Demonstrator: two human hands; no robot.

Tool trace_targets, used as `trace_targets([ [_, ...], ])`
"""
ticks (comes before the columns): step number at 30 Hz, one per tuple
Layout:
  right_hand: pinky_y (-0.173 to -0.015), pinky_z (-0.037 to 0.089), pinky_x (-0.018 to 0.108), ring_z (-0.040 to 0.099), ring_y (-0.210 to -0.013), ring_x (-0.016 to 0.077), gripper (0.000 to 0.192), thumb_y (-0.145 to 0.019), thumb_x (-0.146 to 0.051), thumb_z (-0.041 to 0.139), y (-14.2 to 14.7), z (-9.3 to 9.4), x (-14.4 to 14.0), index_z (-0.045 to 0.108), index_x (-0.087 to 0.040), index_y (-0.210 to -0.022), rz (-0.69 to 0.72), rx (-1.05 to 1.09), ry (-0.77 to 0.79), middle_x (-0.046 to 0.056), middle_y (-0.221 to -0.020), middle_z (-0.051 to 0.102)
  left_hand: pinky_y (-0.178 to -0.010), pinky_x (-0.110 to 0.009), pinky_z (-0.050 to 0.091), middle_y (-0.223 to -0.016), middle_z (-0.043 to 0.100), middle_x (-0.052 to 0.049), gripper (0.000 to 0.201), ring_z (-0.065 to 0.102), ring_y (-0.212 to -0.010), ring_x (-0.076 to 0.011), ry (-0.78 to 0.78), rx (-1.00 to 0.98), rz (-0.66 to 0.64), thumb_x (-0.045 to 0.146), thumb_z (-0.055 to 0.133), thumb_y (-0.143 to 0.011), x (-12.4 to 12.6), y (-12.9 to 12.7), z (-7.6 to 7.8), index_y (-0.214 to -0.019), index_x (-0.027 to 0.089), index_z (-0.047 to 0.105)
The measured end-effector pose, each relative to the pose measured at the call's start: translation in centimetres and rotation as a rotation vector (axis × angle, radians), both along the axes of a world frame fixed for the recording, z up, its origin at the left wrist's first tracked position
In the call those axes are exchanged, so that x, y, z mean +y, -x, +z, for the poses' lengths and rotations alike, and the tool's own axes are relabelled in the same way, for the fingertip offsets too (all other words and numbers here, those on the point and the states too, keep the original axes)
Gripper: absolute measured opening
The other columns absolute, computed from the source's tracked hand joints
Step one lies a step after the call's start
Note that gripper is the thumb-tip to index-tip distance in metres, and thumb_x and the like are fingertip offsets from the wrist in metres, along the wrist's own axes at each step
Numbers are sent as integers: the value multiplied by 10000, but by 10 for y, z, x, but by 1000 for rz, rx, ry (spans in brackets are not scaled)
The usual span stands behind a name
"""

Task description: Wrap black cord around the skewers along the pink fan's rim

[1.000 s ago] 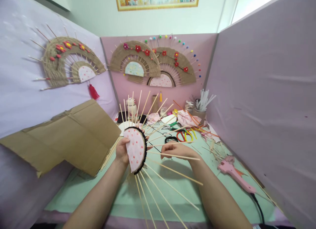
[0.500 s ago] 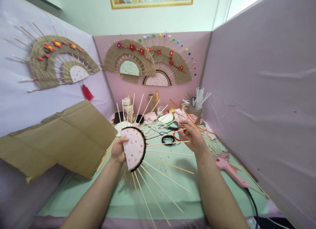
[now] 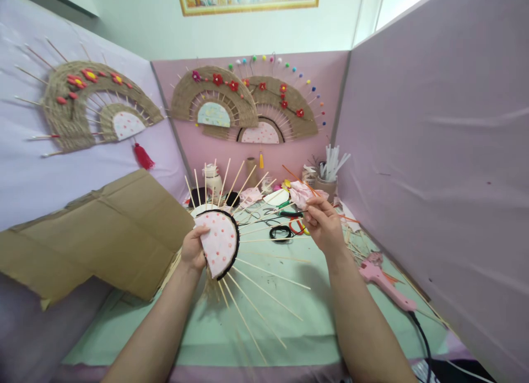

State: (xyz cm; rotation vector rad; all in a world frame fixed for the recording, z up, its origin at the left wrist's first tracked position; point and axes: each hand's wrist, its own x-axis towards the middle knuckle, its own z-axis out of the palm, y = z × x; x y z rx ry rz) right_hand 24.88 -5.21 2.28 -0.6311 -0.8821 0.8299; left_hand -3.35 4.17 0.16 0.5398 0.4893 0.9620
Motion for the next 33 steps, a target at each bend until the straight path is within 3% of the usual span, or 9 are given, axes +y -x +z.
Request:
trace_targets([
  [4,-410,208,193,301,-474,68,127,-673,-224,640,2,0,1,575,-234,-782,-35,-23,15,-43,-567,400,-917,-454,428,-863,700,-148,296,653,-854,-275,-19,-32,19,77,453,-651,0,3,2,-875,53,646],
  [7,-410,205,210,279,-467,76,139,-690,-248,622,3,1,1,551,-251,-810,-53,-54,44,-36,-593,426,-916,-448,431,-790,706,-132,296,659,-829,-273,3,5,18,53,453,-638,-1,4,2,-862,53,647],
  [13,-402,214,228,253,-451,83,149,-698,-302,596,1,1,0,510,-266,-814,-102,-131,60,-26,-619,445,-882,-415,460,-829,706,-132,327,666,-795,-253,-2,1,-100,47,453,-651,0,2,-1,-918,53,643],
  [21,-399,236,188,284,-458,58,145,-680,-265,657,1,-5,6,564,-233,-787,-89,-114,101,-58,-543,323,-884,-419,459,-791,709,-112,293,666,-800,-247,21,-34,113,71,452,-647,-1,1,6,-873,80,639],
  [26,-405,223,209,308,-444,57,248,-682,-357,667,7,-13,11,628,-178,-848,-76,-421,301,-38,-553,436,-894,-417,452,-794,711,-94,402,662,-821,-246,26,-106,185,74,451,-638,-2,2,8,-1004,82,619],
  [30,-458,281,228,399,-513,90,297,-669,-427,652,14,-17,13,665,-142,-750,-7,-732,456,10,-611,543,-873,-382,467,-847,710,-91,478,661,-824,-234,15,-145,231,77,462,-641,-2,3,8,-1103,87,588],
  [33,-475,283,229,394,-518,93,313,-679,-450,625,20,-23,16,660,-139,-687,110,-908,481,1,-572,524,-841,-360,484,-847,711,-83,478,665,-795,-221,4,-159,239,96,460,-656,-2,4,8,-1119,92,581],
])
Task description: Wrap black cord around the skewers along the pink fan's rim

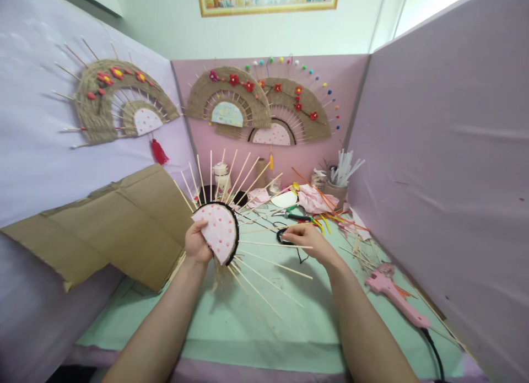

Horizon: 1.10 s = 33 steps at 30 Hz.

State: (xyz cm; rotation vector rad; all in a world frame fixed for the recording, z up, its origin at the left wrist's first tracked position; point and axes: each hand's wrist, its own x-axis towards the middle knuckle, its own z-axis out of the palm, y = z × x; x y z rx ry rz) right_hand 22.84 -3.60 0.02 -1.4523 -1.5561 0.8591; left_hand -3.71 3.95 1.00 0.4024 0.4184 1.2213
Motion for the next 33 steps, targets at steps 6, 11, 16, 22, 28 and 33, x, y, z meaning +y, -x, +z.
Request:
trace_targets([
  [6,-478,301,208,399,-535,90,297,-712,-426,587,27,-6,-4,626,-139,-645,263,-127,68,-5,-582,502,-752,-329,513,-805,711,-87,450,669,-736,-214,-50,-35,-73,117,455,-670,-1,-1,-1,-1099,82,590],
  [11,-499,311,197,393,-533,83,279,-723,-395,579,45,-5,-11,606,-129,-643,512,-74,167,-23,-556,474,-692,-292,525,-773,711,-80,370,670,-708,-198,-31,-40,-70,109,446,-672,-4,-3,1,-994,80,626],
  [16,-525,326,199,418,-567,94,269,-723,-389,585,44,-7,-10,617,-133,-645,481,-148,116,-15,-581,496,-703,-295,526,-781,711,-86,332,672,-720,-206,-30,-14,-95,140,460,-692,-3,-2,-3,-969,81,632],
  [22,-458,269,192,368,-509,79,228,-735,-360,576,39,-2,-8,640,-148,-683,448,-199,185,-24,-550,472,-681,-320,530,-790,709,-97,391,671,-744,-235,-58,15,-173,173,463,-704,1,0,-10,-1053,72,607],
  [28,-510,314,194,412,-581,90,253,-763,-394,552,28,-2,-9,642,-158,-743,425,-191,138,-7,-648,510,-829,-379,486,-842,709,-102,418,662,-816,-243,-22,6,-103,178,454,-710,3,0,-8,-1091,76,592],
  [33,-502,319,203,414,-581,92,299,-749,-431,576,11,4,-12,638,-165,-871,316,-69,117,-2,-678,507,-770,-325,510,-811,712,-87,405,672,-729,-215,31,23,-30,156,461,-706,3,0,-4,-1080,78,596],
])
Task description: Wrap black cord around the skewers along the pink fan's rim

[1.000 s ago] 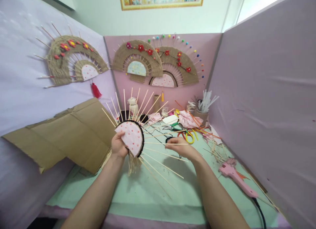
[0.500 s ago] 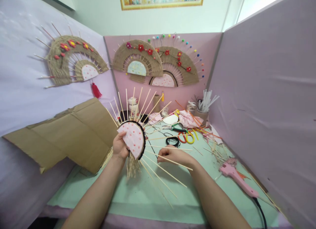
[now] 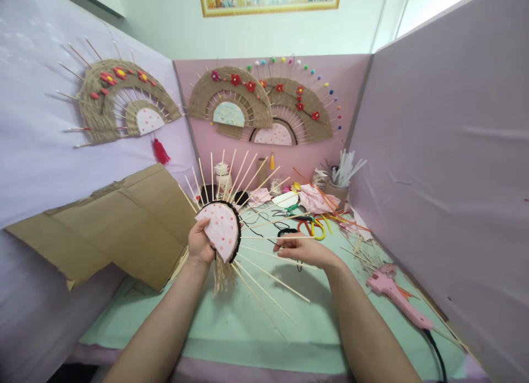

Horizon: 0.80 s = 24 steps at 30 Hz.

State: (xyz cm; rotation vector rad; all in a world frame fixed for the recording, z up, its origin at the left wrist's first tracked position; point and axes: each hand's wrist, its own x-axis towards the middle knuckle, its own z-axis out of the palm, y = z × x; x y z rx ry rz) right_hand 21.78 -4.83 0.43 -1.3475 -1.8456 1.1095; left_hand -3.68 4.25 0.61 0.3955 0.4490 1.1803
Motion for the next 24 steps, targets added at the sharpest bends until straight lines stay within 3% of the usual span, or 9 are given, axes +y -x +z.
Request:
trace_targets([
  [6,-423,243,188,341,-482,55,349,-703,-389,647,-13,4,6,569,-170,-963,-312,433,-30,-36,-617,449,-756,-315,514,-776,712,-86,413,672,-725,-215,14,31,-16,139,455,-703,-3,-2,5,-1087,67,588],
  [12,-402,240,182,298,-430,38,292,-690,-325,672,-17,2,12,570,-178,-921,-437,793,-170,-73,-538,372,-774,-325,516,-830,709,-104,311,670,-762,-219,-9,106,-66,123,472,-701,-2,-4,2,-967,65,623],
  [18,-381,232,189,309,-416,44,228,-733,-353,617,-20,6,14,586,-192,-892,-484,925,-313,-51,-559,421,-808,-363,506,-775,709,-101,295,671,-721,-225,-26,178,-96,128,487,-689,-2,-6,-1,-943,72,626],
  [24,-384,250,182,350,-440,53,209,-780,-394,556,-21,5,16,588,-213,-880,-571,910,-464,-34,-609,458,-878,-394,472,-791,708,-102,287,657,-843,-251,-38,180,-67,103,486,-678,-5,-9,2,-926,73,627],
])
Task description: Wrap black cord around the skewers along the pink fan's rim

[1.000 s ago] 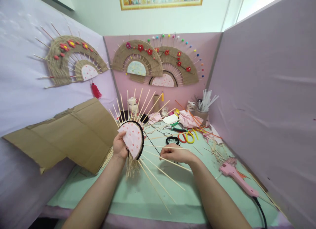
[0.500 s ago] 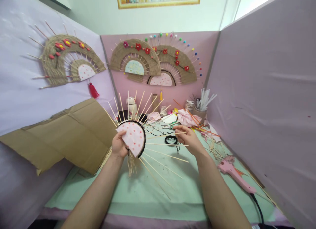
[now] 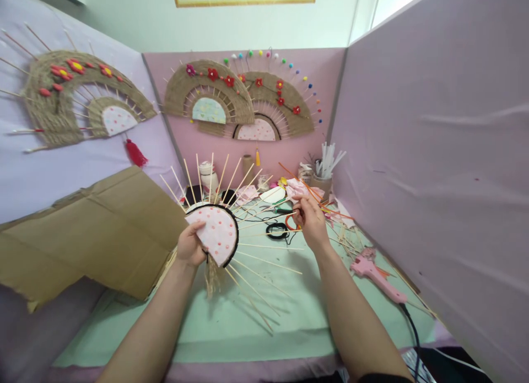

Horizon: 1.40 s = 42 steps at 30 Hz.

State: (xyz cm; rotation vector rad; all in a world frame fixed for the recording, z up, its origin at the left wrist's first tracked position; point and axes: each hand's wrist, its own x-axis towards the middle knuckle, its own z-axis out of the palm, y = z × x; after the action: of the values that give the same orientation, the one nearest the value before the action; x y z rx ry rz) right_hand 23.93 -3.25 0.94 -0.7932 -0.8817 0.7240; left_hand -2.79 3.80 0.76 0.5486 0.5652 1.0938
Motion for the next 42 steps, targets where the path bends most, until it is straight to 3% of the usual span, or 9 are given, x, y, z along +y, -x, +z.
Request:
trace_targets([
  [6,-413,293,182,383,-481,61,217,-797,-395,542,0,-3,-3,576,-223,-927,-147,-118,-53,-33,-647,458,-866,-387,482,-779,708,-96,267,666,-792,-235,-5,21,13,112,481,-685,0,-1,2,-903,75,632],
  [13,-423,288,190,402,-496,81,226,-828,-400,491,1,-3,-3,542,-220,-956,-184,-185,-40,-30,-624,458,-881,-384,473,-785,709,-93,259,659,-837,-235,-16,-29,52,108,477,-683,-1,-1,3,-887,86,635],
  [19,-398,211,196,301,-430,67,225,-807,-409,521,3,-4,-3,548,-205,-899,-57,-227,93,-56,-541,384,-875,-388,476,-790,710,-90,257,655,-857,-240,-25,-67,106,130,487,-680,0,-1,3,-883,99,644],
  [23,-439,257,208,337,-467,74,253,-752,-418,578,8,-6,-3,583,-166,-783,52,-471,265,-44,-536,408,-861,-392,482,-781,708,-96,250,663,-816,-238,-23,-85,124,143,478,-688,0,0,4,-863,93,649],
  [28,-524,320,220,416,-563,94,273,-735,-408,577,24,-15,0,590,-139,-691,264,-752,366,-6,-623,505,-854,-370,486,-777,708,-95,249,666,-787,-225,-8,-94,151,149,480,-695,-1,0,5,-868,89,649],
  [32,-522,320,207,416,-565,92,266,-766,-381,535,49,-20,-7,591,-139,-671,472,-958,368,-13,-609,497,-852,-355,487,-773,709,-87,245,666,-782,-220,-15,-101,175,147,486,-692,-1,-1,4,-868,90,646],
  [37,-547,358,201,478,-602,110,225,-778,-341,528,76,-25,-20,618,-166,-668,608,-1144,315,-21,-614,538,-840,-352,493,-798,709,-90,266,666,-783,-223,-10,-78,128,169,489,-700,-2,-3,1,-903,91,642],
  [39,-588,394,219,518,-643,130,212,-786,-342,527,78,-25,-23,639,-179,-709,615,-1131,284,-13,-656,575,-839,-355,493,-806,709,-94,293,664,-804,-228,-7,-67,105,173,486,-701,-2,-3,-1,-936,84,637],
  [42,-785,425,295,559,-893,194,251,-766,-377,572,74,-21,-24,637,-223,-954,505,-1044,221,22,-964,630,-837,-354,493,-828,709,-92,336,659,-831,-229,-9,-64,96,173,487,-701,-3,-4,-2,-995,81,621],
])
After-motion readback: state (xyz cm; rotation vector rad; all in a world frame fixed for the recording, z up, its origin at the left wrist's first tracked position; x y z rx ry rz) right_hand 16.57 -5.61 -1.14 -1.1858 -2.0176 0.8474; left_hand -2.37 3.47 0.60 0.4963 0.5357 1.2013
